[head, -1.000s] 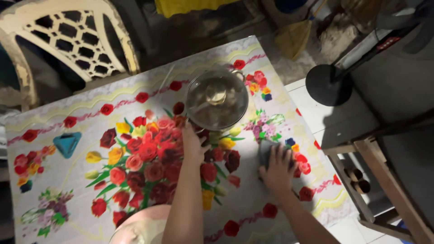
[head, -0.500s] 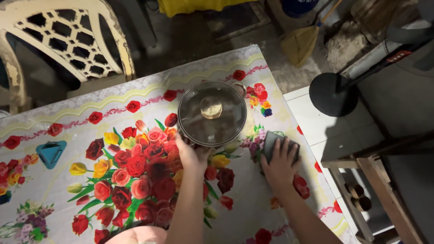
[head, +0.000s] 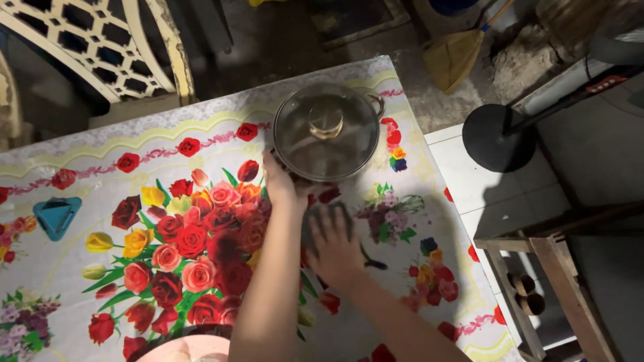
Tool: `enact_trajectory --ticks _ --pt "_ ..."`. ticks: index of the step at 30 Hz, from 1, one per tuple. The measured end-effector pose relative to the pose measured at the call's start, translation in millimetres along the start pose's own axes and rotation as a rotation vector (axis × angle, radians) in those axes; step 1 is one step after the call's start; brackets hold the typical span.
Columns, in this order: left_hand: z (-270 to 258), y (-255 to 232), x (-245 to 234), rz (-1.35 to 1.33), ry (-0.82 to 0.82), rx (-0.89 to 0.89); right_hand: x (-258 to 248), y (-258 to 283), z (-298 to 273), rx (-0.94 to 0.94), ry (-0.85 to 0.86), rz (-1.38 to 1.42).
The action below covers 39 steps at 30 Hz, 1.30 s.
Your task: Clearing dishes and wiping down a dining table after a meal.
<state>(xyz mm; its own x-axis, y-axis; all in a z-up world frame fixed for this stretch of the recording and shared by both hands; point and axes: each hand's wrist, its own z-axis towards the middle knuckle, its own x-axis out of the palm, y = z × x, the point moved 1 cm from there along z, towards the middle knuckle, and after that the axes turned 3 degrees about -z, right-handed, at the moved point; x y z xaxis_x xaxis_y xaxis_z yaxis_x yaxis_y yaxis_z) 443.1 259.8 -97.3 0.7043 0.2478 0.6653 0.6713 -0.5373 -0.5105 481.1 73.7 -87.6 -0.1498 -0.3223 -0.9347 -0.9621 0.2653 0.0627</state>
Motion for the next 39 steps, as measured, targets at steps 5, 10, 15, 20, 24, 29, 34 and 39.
enact_trajectory --ticks 5,10,15,20,24,29,34,39 --pt "3 -17 1 0.075 0.045 -0.065 23 -9 21 -0.197 -0.131 0.000" --pt "-8 -47 -34 0.357 -0.235 -0.099 16 10 34 0.057 -0.167 0.061" --pt "41 -55 -159 0.798 0.030 0.389 14 56 34 -0.034 -0.187 -0.008" --pt "-3 -102 -206 1.024 0.091 0.255 24 74 41 -0.232 -0.204 -0.122" --pt "-33 -151 -242 1.256 0.291 0.480 46 100 66 -0.070 -0.442 -0.044" --pt "-114 -225 -287 1.247 0.144 0.431 53 187 79 -0.144 -0.496 -0.052" --pt "-155 -265 -336 1.088 -0.172 0.173 54 267 60 -0.404 -0.380 -0.106" --pt "-171 -277 -356 0.987 -0.237 0.237 25 293 86 -0.628 -0.639 -0.149"
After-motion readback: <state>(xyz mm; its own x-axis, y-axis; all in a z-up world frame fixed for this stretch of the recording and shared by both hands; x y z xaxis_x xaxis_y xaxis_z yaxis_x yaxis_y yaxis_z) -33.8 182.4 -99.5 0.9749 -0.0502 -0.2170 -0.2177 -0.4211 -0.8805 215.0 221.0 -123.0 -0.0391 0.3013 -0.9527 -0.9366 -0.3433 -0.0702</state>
